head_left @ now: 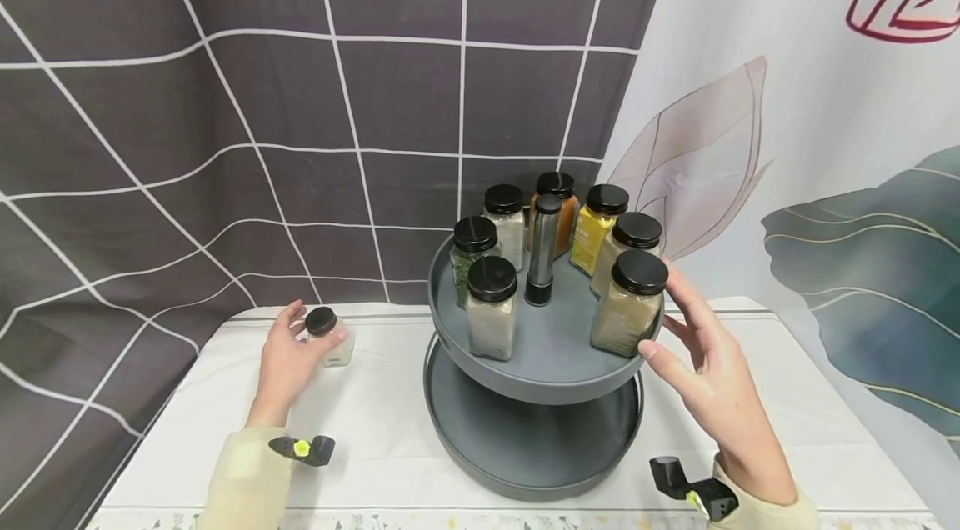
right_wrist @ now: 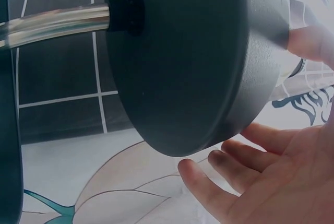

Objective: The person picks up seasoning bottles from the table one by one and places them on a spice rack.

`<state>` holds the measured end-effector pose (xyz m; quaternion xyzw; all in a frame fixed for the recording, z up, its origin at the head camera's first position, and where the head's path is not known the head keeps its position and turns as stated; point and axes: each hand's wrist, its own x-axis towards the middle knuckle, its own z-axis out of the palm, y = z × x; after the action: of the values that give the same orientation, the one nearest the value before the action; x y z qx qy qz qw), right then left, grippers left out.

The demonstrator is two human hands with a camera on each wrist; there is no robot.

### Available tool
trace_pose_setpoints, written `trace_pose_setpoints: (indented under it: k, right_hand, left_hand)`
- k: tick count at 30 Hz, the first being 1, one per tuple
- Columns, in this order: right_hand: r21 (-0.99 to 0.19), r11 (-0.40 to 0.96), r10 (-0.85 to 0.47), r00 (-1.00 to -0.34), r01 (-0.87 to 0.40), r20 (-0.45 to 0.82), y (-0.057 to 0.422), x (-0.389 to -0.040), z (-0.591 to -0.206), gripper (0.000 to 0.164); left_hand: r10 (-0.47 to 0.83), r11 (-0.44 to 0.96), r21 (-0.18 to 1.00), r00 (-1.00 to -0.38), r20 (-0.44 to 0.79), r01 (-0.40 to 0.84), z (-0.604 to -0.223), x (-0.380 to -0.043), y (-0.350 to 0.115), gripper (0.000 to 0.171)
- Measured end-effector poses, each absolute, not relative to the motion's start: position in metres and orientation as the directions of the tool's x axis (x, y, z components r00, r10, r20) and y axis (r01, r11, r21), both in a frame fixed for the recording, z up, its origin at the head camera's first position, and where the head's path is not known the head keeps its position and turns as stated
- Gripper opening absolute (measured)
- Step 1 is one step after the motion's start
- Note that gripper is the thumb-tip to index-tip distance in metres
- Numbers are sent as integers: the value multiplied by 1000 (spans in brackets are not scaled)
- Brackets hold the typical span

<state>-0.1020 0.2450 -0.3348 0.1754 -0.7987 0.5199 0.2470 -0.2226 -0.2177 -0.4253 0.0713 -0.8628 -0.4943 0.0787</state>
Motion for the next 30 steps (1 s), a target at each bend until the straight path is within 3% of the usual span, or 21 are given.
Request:
trace_pose_setpoints:
  k: [5,30]
  right_hand:
    - [-735,429,-43,-824,-526,565,245,-101,-335,80]
    - [-751,543,23,-887,-376,461,246,-90,-330,82]
  left_hand:
    - [-176,507,857,-984,4,-87,-427,-224,-217,100]
    - [-142,531,840,-989,-42,-112,-441,-238,-221,93]
